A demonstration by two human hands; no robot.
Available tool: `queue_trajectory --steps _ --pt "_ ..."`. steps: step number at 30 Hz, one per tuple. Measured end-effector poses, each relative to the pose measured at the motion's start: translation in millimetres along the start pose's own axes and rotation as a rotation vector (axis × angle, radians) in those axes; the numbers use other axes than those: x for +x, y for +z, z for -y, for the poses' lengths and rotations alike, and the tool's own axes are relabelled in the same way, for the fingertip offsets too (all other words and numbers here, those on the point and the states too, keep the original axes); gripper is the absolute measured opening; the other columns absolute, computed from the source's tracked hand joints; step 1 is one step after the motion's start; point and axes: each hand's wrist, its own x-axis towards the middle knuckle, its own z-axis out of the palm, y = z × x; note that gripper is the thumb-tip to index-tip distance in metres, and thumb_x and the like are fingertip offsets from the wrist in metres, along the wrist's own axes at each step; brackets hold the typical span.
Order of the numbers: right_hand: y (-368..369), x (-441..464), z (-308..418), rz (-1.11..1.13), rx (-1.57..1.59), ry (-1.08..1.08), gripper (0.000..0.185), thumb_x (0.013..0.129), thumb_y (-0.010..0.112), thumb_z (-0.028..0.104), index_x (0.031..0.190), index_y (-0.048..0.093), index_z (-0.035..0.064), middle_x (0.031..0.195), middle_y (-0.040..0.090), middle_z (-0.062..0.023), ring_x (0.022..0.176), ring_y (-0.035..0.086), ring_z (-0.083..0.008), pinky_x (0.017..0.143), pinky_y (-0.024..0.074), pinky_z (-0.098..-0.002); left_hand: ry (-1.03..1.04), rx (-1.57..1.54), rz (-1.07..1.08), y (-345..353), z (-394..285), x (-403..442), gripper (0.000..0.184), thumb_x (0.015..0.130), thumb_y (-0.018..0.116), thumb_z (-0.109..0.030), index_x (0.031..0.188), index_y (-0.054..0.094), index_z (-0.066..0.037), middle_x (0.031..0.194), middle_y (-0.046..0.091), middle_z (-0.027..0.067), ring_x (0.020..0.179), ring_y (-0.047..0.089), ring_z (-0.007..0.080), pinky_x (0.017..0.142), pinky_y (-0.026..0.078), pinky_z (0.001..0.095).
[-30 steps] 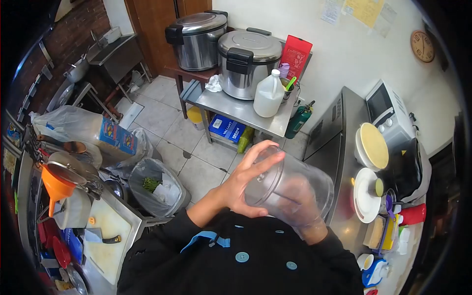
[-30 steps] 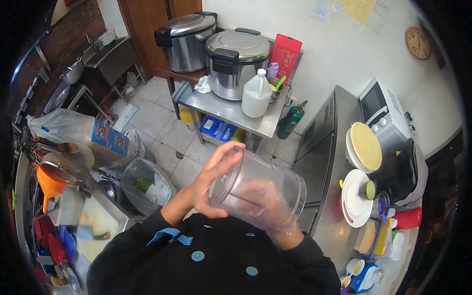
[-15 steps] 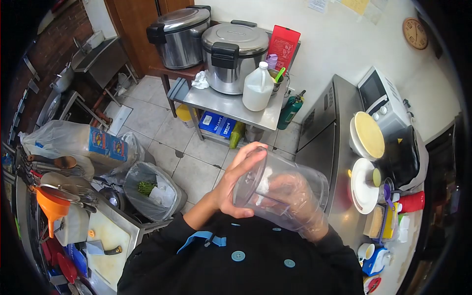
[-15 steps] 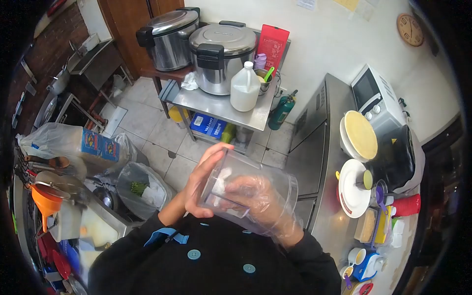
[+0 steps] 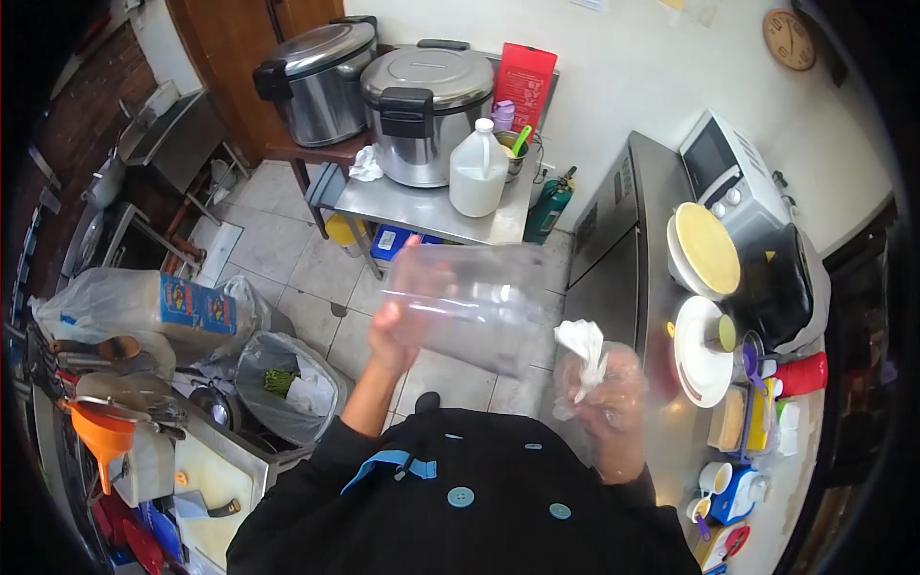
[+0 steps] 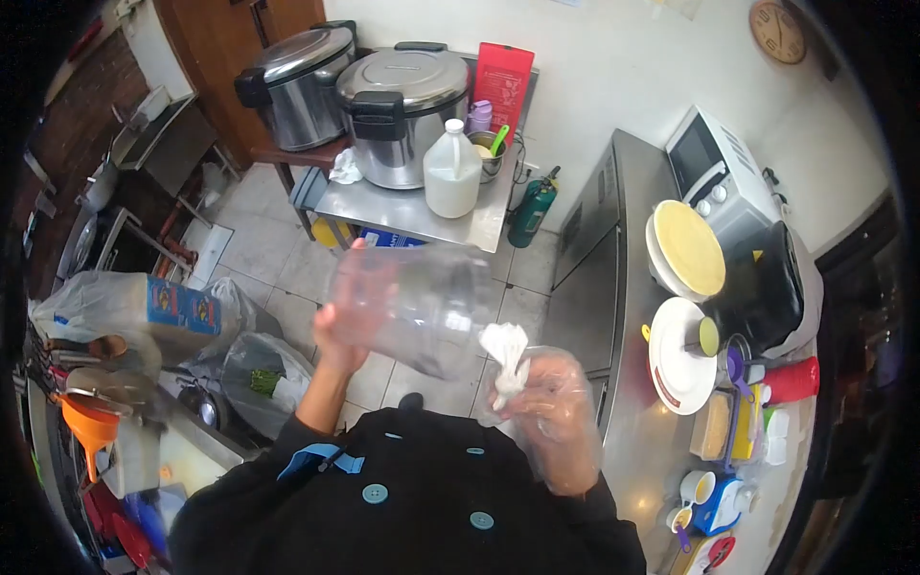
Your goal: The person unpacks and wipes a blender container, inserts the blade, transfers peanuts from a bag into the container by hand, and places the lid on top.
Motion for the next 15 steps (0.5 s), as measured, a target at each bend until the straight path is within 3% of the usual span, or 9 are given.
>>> queue_trajectory --steps 1,2,4,5,10,12,13,15 --pt "3 -7 9 -0.153 0.004 0.005 0.020 0.063 0.067 0.001 0.082 0.063 -0.0067 0.077 0.060 -0.0155 0.063 0.059 -0.0226 0.053 0.0432 -0.0289 -0.045 -0.066 -0.093 -7 4 2 0.103 0.067 0.057 -0.067 0.149 0.015 -0.022 0.142 0.033 0.0235 0.121 0.045 0.0373 0.097 0.039 0.0497" --pt "6 -8 16 -0.164 0.002 -0.005 0.020 0.063 0.067 0.001 0.082 0.063 -0.0067 0.077 0.060 -0.0155 0.063 0.059 -0.0226 0.053 0.0432 -0.0289 -0.052 -0.067 -0.080 -13 12 4 0.103 0.067 0.057 -0.067 0.149 0.015 -0.022 0.142 0.033 0.0235 0.121 0.045 0.0373 0.097 0.039 0.0497" --pt "6 -9 25 -0.179 0.100 -0.080 0.025 0.065 0.065 0.000 0.089 0.063 -0.0076 0.080 0.060 -0.0172 0.063 0.058 -0.0228 0.052 0.0429 -0.0291 -0.223 -0.703 0.220 -20 26 5 0.094 0.070 0.050 -0.073 0.148 0.016 -0.032 0.146 0.026 0.0261 0.123 0.041 0.0440 0.095 0.038 0.0565" --pt "2 -11 18 -0.203 0.136 -0.184 0.030 0.070 0.063 0.003 0.098 0.060 -0.0085 0.085 0.060 -0.0188 0.063 0.057 -0.0239 0.051 0.0430 -0.0299 -0.251 -0.834 0.235 -12 26 6 0.092 0.072 0.047 -0.074 0.148 0.016 -0.033 0.148 0.020 0.0283 0.123 0.038 0.0501 0.094 0.037 0.0608" --pt "-9 -10 31 -0.163 0.117 -0.201 0.033 0.078 0.056 0.010 0.107 0.050 -0.0044 0.082 0.051 -0.0118 0.064 0.049 -0.0180 0.050 0.0392 -0.0300 -0.263 -0.813 0.259 -5 28 11 0.092 0.073 0.047 -0.074 0.148 0.017 -0.032 0.147 0.021 0.0283 0.125 0.037 0.0483 0.095 0.037 0.0596" --pt "-10 -9 29 -0.271 0.188 -0.308 0.027 0.080 0.053 0.009 0.103 0.052 -0.0046 0.086 0.051 -0.0116 0.067 0.050 -0.0194 0.054 0.0421 -0.0315 -0.247 -0.785 0.275 -5 28 12 0.092 0.073 0.047 -0.074 0.148 0.017 -0.032 0.147 0.022 0.0280 0.125 0.038 0.0477 0.096 0.036 0.0591" --pt "-14 -7 30 -0.127 0.234 -0.266 0.024 0.082 0.053 0.008 0.102 0.055 -0.0054 0.090 0.053 -0.0120 0.070 0.051 -0.0202 0.061 0.0443 -0.0289 -0.257 -0.740 0.260 -4 27 11 0.092 0.073 0.047 -0.074 0.148 0.017 -0.031 0.146 0.023 0.0277 0.125 0.038 0.0469 0.096 0.036 0.0583" --pt "-10 -5 29 -0.194 0.172 -0.266 0.026 0.082 0.053 0.008 0.104 0.055 -0.0061 0.095 0.054 -0.0130 0.073 0.053 -0.0205 0.064 0.0454 -0.0272 -0.266 -0.693 0.240 0 25 9 0.092 0.073 0.047 -0.074 0.148 0.017 -0.030 0.146 0.024 0.0274 0.125 0.039 0.0461 0.097 0.036 0.0574"
